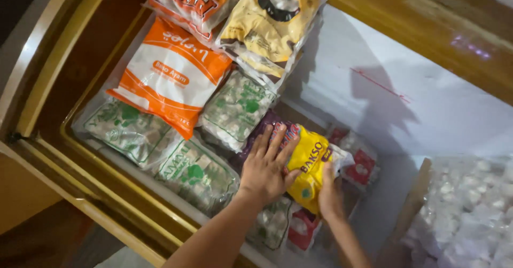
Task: Transferring several bags of frozen meatballs and other frozen items from a cardboard box into a chest freezer.
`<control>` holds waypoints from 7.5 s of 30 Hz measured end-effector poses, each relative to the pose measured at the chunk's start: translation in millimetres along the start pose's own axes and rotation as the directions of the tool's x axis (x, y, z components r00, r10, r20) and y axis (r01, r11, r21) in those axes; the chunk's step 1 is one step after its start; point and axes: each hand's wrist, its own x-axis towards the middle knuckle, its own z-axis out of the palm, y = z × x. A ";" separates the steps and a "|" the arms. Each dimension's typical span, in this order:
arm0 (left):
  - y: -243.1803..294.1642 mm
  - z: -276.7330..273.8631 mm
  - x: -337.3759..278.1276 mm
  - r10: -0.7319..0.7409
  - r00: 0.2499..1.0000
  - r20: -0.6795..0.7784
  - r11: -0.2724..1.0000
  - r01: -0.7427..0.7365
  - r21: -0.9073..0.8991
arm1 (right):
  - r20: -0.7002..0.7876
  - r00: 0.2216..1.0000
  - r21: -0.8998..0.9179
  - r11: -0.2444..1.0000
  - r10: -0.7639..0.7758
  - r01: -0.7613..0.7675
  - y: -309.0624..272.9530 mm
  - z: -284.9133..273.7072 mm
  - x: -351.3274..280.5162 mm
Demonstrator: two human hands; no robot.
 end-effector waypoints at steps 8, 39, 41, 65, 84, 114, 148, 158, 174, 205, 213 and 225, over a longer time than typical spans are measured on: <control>11.2 3.7 -2.8 -0.192 0.974 0.119 0.956 0.159 0.246 | 0.266 0.962 0.351 0.935 -0.059 -0.040 -23.9 8.9 -15.7; 30.9 -23.2 -0.5 -0.258 0.935 0.244 0.905 0.145 0.400 | 0.593 0.805 -0.512 0.783 0.025 0.353 -159.0 49.9 58.8; 37.7 -39.6 8.5 -0.250 0.935 0.253 0.941 0.173 0.291 | 0.552 0.830 -0.460 0.803 -0.075 0.379 -146.1 50.9 68.5; -63.9 -276.0 -32.9 -0.330 0.883 -0.334 0.940 0.277 -0.198 | 0.280 0.413 0.073 0.449 -0.866 0.891 -336.1 90.7 -219.8; -300.1 -289.5 -384.1 -0.855 0.348 0.384 0.450 0.866 0.216 | 0.993 -0.056 0.054 0.022 0.103 0.998 -311.9 418.0 -507.4; -295.7 -434.4 -346.7 -0.947 0.212 0.242 0.139 0.947 -0.289 | 0.889 0.183 -0.002 -0.396 0.420 0.918 -365.0 438.7 -529.1; -222.0 -476.5 -158.2 -0.684 0.694 -0.225 0.269 -0.046 -0.962 | 0.688 0.487 0.485 0.840 -0.537 0.242 -461.2 246.3 -342.2; -51.9 -313.9 -1.2 -0.584 0.806 -0.094 -0.168 -0.233 -0.958 | 0.611 0.787 0.132 0.991 -0.086 0.006 -391.7 17.8 -147.4; 65.6 -73.7 13.3 -0.438 0.874 0.211 -0.075 0.198 -0.977 | -0.074 0.997 0.536 0.844 0.016 0.026 -100.2 -120.6 -20.9; 41.1 -57.5 -0.2 0.059 0.998 0.005 0.995 -0.059 0.077 | -0.061 0.994 0.330 0.941 0.093 -0.068 -35.5 -53.9 5.7; 70.3 -53.5 13.8 0.031 0.999 0.022 0.992 -0.034 0.124 | 0.106 0.964 0.229 0.938 0.243 -0.261 1.6 -80.4 15.6; 156.4 23.2 40.5 0.283 0.948 0.143 0.958 -0.285 -0.002 | 0.308 0.914 0.011 0.960 0.264 -0.281 128.5 -127.2 60.4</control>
